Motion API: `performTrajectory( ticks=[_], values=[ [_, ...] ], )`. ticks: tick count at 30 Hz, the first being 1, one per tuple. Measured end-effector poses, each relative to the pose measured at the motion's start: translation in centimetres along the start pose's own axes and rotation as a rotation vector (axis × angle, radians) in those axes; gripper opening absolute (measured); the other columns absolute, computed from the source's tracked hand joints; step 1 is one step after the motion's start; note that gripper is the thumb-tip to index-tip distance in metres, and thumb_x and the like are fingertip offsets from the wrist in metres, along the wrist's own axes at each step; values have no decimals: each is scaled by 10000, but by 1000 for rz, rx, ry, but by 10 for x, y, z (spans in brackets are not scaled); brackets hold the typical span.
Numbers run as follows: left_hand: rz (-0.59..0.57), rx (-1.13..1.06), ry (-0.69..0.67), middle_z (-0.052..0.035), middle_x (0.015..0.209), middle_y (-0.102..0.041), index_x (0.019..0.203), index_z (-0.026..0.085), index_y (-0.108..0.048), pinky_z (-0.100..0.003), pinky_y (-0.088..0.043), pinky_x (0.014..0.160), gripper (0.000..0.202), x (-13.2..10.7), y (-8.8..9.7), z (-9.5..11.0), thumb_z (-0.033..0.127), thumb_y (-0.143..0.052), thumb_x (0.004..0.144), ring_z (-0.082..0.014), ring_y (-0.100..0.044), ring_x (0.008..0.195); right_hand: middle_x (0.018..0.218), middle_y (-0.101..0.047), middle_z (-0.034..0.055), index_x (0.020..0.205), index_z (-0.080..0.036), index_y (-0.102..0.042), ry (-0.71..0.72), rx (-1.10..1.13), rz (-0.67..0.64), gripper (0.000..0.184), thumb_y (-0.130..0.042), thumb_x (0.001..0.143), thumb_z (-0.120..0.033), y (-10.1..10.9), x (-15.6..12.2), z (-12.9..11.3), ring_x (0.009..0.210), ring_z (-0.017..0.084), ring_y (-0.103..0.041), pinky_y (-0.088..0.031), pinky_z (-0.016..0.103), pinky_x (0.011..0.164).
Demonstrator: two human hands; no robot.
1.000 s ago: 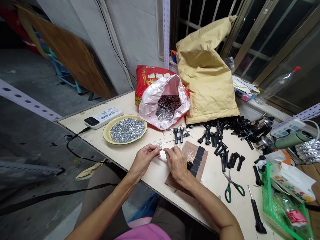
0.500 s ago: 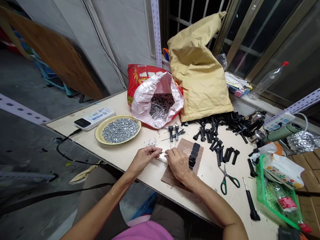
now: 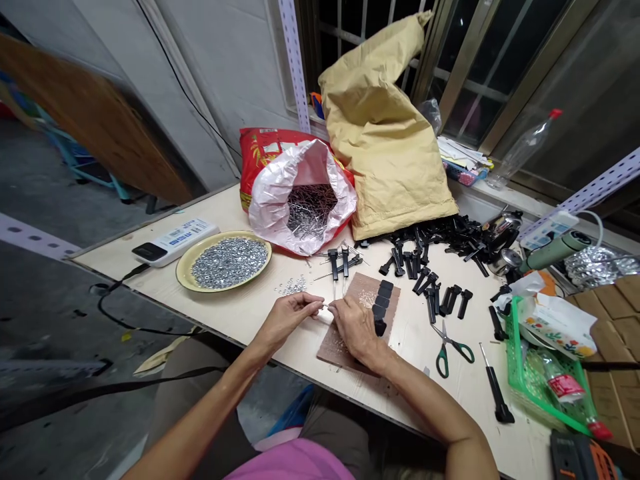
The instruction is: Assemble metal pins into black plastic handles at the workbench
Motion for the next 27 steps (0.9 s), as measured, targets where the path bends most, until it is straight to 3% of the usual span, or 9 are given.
performTrajectory(
  ticks=[3,9,12,18,20,23,27],
  values=[
    [-15,2,-2,-16,635,-671,715,142,-699,-255,-472,593,220,0,-2,0,330,-686,603,-121,-573,542,864,-580,54,947,-164,-567,-9,121,10,105,-471,921,-198,0,-2,2,738,153,-588,-474,241,633],
    [-33,46,-19,-19,624,-662,702,149,-689,-271,-474,603,252,-2,-6,5,380,-684,600,-132,-567,549,831,-591,59,943,-175,-600,-1,125,24,221,-385,957,-220,1,-7,4,744,167,-584,-484,267,651],
    [-51,41,-13,-21,627,-661,688,154,-682,-277,-477,600,258,-3,-8,7,394,-690,594,-136,-565,550,834,-584,44,938,-179,-605,-36,237,36,176,-435,940,-225,3,-7,8,744,156,-581,-488,264,675],
    [-145,43,56,-21,617,-638,694,143,-673,-293,-500,609,293,-4,-22,-5,415,-705,592,-140,-569,560,805,-541,36,943,-186,-640,0,219,-6,186,-455,929,-200,5,-14,10,716,145,-554,-481,255,652],
    [-140,65,49,-34,706,-650,795,136,-682,-298,-515,627,332,-5,-24,-10,407,-702,605,-149,-592,624,809,-552,34,944,-192,-656,-38,208,-14,177,-480,921,-204,7,-18,26,731,146,-559,-477,254,660],
    [-94,110,-35,-52,868,-634,1015,155,-646,-308,-533,663,446,-7,-26,-14,405,-677,647,-174,-617,769,787,-562,31,904,-188,-678,-140,177,9,175,-503,909,-199,14,-27,69,752,154,-562,-470,265,670],
    [-80,271,-232,-57,880,-621,1061,182,-623,-332,-528,728,384,-16,-42,-17,394,-598,742,-188,-610,831,749,-558,28,888,-166,-680,-239,78,45,189,-493,908,-174,25,-38,125,741,156,-555,-454,267,669]
  ],
)
Point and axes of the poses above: each hand's wrist, its own x-axis towards the middle knuckle, its own y-axis out of the back of the hand, z = x × y, the point moved 10 cm from there along x, towards the middle knuckle
